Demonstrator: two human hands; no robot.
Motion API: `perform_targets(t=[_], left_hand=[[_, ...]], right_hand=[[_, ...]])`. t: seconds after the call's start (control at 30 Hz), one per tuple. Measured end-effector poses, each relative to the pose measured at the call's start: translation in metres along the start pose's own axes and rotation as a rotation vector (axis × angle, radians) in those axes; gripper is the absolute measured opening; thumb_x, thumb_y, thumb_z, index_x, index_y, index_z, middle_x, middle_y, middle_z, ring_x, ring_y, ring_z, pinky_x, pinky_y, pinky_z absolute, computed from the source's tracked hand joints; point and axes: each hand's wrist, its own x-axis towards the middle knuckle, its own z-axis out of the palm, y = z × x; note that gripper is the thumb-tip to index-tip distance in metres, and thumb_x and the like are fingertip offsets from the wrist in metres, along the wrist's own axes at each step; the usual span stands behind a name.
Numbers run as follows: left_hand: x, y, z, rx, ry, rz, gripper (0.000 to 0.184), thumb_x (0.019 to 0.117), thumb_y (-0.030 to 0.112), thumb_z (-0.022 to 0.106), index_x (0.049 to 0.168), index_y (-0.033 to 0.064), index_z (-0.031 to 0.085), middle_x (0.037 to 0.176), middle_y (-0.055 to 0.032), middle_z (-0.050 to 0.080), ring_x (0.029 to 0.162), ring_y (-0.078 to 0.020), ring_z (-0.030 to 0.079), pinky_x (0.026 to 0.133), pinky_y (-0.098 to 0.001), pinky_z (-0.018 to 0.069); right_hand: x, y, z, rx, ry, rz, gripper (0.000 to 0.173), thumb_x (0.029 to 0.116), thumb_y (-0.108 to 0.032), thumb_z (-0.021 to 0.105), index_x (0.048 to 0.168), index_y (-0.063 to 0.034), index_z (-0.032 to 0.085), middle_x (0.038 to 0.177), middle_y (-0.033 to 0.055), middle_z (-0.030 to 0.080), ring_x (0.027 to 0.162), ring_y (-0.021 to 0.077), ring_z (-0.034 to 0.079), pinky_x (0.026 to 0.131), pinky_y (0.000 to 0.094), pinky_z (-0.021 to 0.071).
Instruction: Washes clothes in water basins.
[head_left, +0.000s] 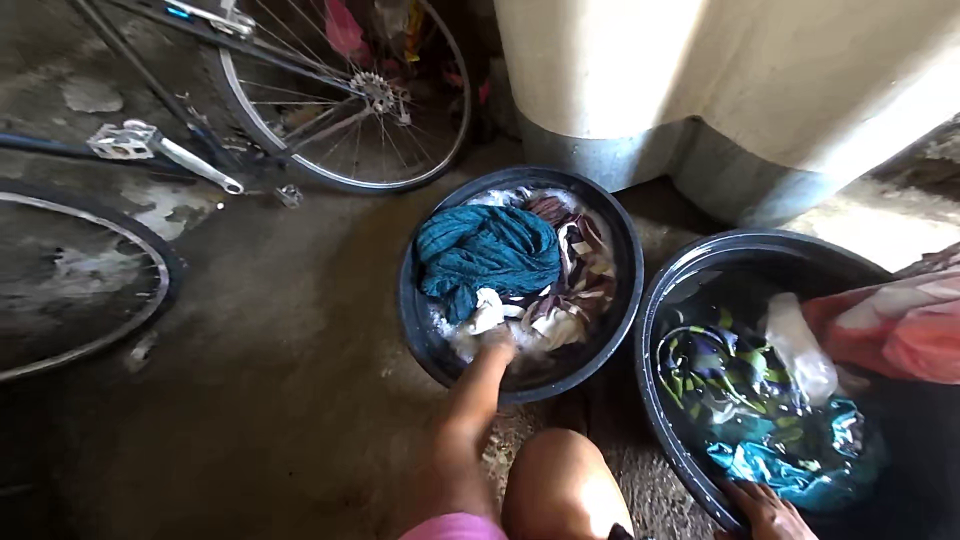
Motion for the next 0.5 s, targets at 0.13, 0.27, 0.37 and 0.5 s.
perform_targets(t=[0.13, 0.27, 0.37, 0.5], left_hand=[[0.053, -0.024, 0.014, 0.089, 0.337, 0.161, 0.037, 0.0964, 0.024, 0.064, 0.126, 0.0029, 0.068, 0.134, -0.0253, 0.063, 0.129, -0.0458, 0.056, 0.105, -0.067, 0.0442], [0.057, -0.051, 0.013, 0.164, 0.526, 0.161, 0.062, 0.0858, 0.036, 0.078, 0.141, 0.0127, 0.062, 0.161, -0.019, 0.037, 0.147, -0.0485, 0.03, 0.111, -0.0708, 0.0338], [0.057, -0.064, 0.033, 0.137, 0.434, 0.065, 0.071, 0.0871, 0.042, 0.078, 0.146, 0.0088, 0.056, 0.161, -0.0252, 0.032, 0.145, -0.0488, 0.034, 0.113, -0.065, 0.0379], [0.051, -0.072, 0.045, 0.134, 0.324, -0.031, 0.062, 0.0935, 0.038, 0.073, 0.141, 0.0003, 0.058, 0.156, -0.0295, 0.038, 0.14, -0.047, 0.045, 0.112, -0.0602, 0.042]], right_hand=[[0.005, 0.006, 0.007, -0.017, -0.009, 0.045, 0.081, 0.0795, -0.06, 0.077, 0.146, -0.0178, 0.058, 0.144, 0.0157, 0.059, 0.137, 0.0384, 0.051, 0.113, 0.0612, 0.0384], [0.007, 0.004, 0.003, -0.021, -0.076, 0.056, 0.083, 0.0817, -0.063, 0.074, 0.15, -0.0199, 0.053, 0.149, 0.0129, 0.055, 0.14, 0.036, 0.047, 0.115, 0.0589, 0.0361], [0.007, 0.005, 0.001, 0.002, -0.075, 0.054, 0.083, 0.0817, -0.062, 0.074, 0.15, -0.0199, 0.053, 0.149, 0.0127, 0.055, 0.141, 0.0355, 0.047, 0.115, 0.0589, 0.0354], [0.004, 0.005, -0.001, 0.012, -0.076, 0.053, 0.083, 0.0814, -0.065, 0.072, 0.15, -0.0208, 0.054, 0.148, 0.0117, 0.056, 0.14, 0.0345, 0.047, 0.115, 0.0585, 0.0364]])
